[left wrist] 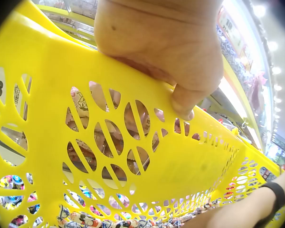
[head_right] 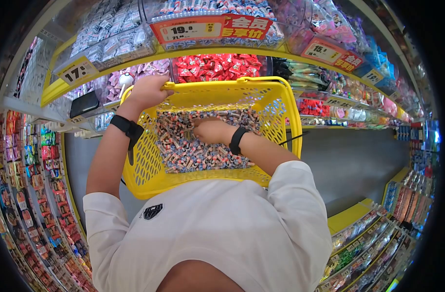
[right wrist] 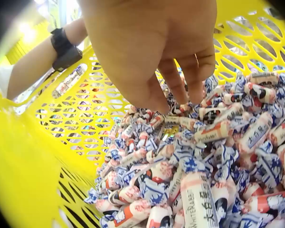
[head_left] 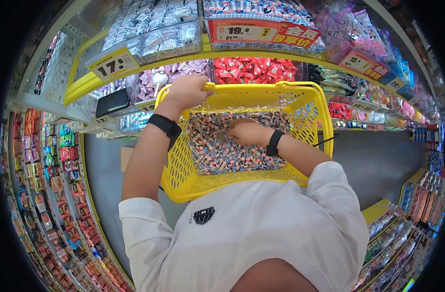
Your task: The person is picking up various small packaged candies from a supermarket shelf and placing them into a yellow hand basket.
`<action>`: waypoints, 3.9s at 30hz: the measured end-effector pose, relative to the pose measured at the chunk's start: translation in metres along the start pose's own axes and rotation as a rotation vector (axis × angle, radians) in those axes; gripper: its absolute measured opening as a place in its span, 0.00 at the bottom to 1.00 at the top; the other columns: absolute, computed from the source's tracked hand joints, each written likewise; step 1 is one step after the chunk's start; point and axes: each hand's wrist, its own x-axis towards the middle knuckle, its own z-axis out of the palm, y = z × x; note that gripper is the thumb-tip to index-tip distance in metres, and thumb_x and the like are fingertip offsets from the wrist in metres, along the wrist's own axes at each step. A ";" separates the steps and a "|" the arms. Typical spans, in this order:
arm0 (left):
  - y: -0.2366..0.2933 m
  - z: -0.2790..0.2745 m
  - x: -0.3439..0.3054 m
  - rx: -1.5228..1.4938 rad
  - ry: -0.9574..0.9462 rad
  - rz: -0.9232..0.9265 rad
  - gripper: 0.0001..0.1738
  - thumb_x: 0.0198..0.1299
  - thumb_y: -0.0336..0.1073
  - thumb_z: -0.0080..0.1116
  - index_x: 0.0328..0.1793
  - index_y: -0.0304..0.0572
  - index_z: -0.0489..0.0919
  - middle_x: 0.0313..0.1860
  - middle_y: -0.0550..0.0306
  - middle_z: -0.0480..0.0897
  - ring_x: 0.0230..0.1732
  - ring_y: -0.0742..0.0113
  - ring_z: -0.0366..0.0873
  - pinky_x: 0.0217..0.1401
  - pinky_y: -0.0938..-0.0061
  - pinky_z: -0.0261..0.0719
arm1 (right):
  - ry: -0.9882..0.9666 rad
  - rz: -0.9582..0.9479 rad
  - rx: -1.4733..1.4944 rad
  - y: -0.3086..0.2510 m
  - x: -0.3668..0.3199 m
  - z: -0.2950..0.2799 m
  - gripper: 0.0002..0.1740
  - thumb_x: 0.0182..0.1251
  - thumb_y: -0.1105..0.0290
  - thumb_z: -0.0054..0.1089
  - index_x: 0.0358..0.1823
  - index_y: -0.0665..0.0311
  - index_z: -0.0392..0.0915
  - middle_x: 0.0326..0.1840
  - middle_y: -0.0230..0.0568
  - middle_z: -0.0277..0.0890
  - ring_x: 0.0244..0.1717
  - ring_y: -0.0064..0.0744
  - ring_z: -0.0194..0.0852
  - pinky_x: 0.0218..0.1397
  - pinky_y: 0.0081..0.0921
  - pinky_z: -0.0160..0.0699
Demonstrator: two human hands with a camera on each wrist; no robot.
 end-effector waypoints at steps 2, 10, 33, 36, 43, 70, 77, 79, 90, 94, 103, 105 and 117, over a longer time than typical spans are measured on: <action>0.000 0.001 0.000 -0.006 0.007 0.004 0.17 0.56 0.48 0.65 0.39 0.43 0.80 0.35 0.47 0.83 0.42 0.45 0.81 0.45 0.53 0.77 | -0.004 -0.010 -0.048 0.002 0.000 0.013 0.10 0.60 0.68 0.58 0.38 0.65 0.81 0.50 0.49 0.76 0.48 0.52 0.79 0.50 0.49 0.78; 0.002 -0.001 0.000 0.010 -0.015 -0.031 0.16 0.56 0.48 0.65 0.39 0.44 0.80 0.36 0.48 0.83 0.42 0.46 0.81 0.45 0.54 0.77 | -0.061 0.043 -0.140 0.001 0.001 0.024 0.11 0.61 0.71 0.59 0.44 0.65 0.82 0.53 0.51 0.76 0.50 0.53 0.79 0.52 0.48 0.79; 0.001 -0.001 0.003 0.006 -0.062 -0.050 0.17 0.56 0.49 0.65 0.40 0.44 0.80 0.37 0.48 0.84 0.43 0.46 0.81 0.46 0.54 0.77 | 0.407 0.035 0.176 -0.036 -0.026 -0.121 0.07 0.63 0.73 0.57 0.42 0.61 0.80 0.41 0.44 0.75 0.45 0.47 0.77 0.47 0.39 0.76; 0.002 -0.001 0.002 0.002 -0.060 -0.054 0.17 0.56 0.49 0.65 0.41 0.44 0.80 0.36 0.48 0.84 0.43 0.46 0.82 0.46 0.53 0.77 | 0.575 -0.032 0.168 -0.048 -0.037 -0.156 0.07 0.62 0.76 0.59 0.42 0.63 0.80 0.40 0.42 0.75 0.43 0.43 0.77 0.45 0.35 0.76; 0.002 -0.001 0.002 0.021 -0.059 -0.047 0.17 0.56 0.49 0.65 0.42 0.45 0.81 0.37 0.49 0.84 0.44 0.46 0.82 0.46 0.53 0.77 | 0.982 -0.152 0.025 -0.075 -0.074 -0.247 0.06 0.64 0.75 0.58 0.41 0.64 0.81 0.37 0.39 0.76 0.37 0.35 0.77 0.41 0.29 0.76; 0.003 -0.002 0.001 0.002 -0.044 -0.045 0.17 0.56 0.49 0.65 0.40 0.44 0.80 0.35 0.48 0.84 0.43 0.45 0.81 0.45 0.53 0.76 | 0.693 0.442 -0.141 0.021 -0.056 -0.332 0.26 0.72 0.49 0.52 0.49 0.67 0.83 0.45 0.52 0.84 0.48 0.46 0.82 0.54 0.34 0.76; 0.002 -0.001 0.001 0.005 -0.030 -0.029 0.16 0.56 0.48 0.65 0.39 0.44 0.80 0.35 0.48 0.84 0.43 0.45 0.81 0.45 0.53 0.76 | 0.645 0.369 -0.080 0.015 -0.061 -0.336 0.25 0.71 0.51 0.51 0.47 0.67 0.84 0.43 0.50 0.85 0.46 0.44 0.82 0.53 0.33 0.77; 0.001 0.000 0.002 0.007 -0.032 -0.030 0.16 0.56 0.48 0.65 0.39 0.44 0.80 0.35 0.48 0.84 0.43 0.45 0.81 0.45 0.52 0.76 | 0.616 0.386 -0.061 0.017 -0.062 -0.340 0.25 0.71 0.51 0.51 0.47 0.67 0.84 0.43 0.49 0.85 0.46 0.44 0.82 0.53 0.34 0.77; 0.003 -0.001 0.001 0.010 -0.028 -0.025 0.16 0.56 0.48 0.65 0.40 0.44 0.80 0.36 0.48 0.84 0.43 0.45 0.81 0.45 0.52 0.76 | 0.928 0.416 -0.201 0.012 -0.050 -0.326 0.16 0.69 0.60 0.54 0.40 0.68 0.81 0.31 0.48 0.80 0.34 0.43 0.79 0.41 0.34 0.75; 0.002 -0.001 0.001 0.008 -0.030 -0.026 0.17 0.56 0.48 0.65 0.41 0.44 0.80 0.36 0.48 0.84 0.43 0.45 0.81 0.45 0.53 0.76 | 1.161 0.211 -0.151 -0.012 -0.057 -0.325 0.09 0.64 0.71 0.55 0.30 0.71 0.78 0.24 0.52 0.76 0.27 0.50 0.77 0.34 0.39 0.73; 0.001 0.002 0.001 0.034 -0.007 -0.032 0.16 0.56 0.50 0.66 0.38 0.46 0.82 0.36 0.51 0.85 0.43 0.49 0.83 0.46 0.55 0.78 | 1.135 0.022 -0.082 -0.061 -0.084 -0.263 0.03 0.63 0.74 0.61 0.36 0.65 0.80 0.29 0.40 0.75 0.29 0.36 0.76 0.34 0.28 0.74; 0.001 0.002 0.001 0.026 -0.013 -0.035 0.16 0.55 0.50 0.66 0.38 0.46 0.82 0.35 0.51 0.85 0.43 0.49 0.83 0.46 0.55 0.78 | 0.976 -0.077 -0.040 -0.071 -0.082 -0.244 0.03 0.63 0.73 0.62 0.33 0.65 0.79 0.27 0.41 0.74 0.27 0.38 0.76 0.32 0.29 0.74; -0.001 0.002 0.000 -0.013 0.022 -0.005 0.17 0.55 0.48 0.66 0.38 0.43 0.80 0.35 0.47 0.84 0.41 0.45 0.82 0.44 0.53 0.77 | 0.220 0.000 -0.038 -0.026 -0.017 -0.089 0.10 0.64 0.62 0.57 0.31 0.61 0.79 0.31 0.43 0.78 0.34 0.49 0.78 0.38 0.45 0.76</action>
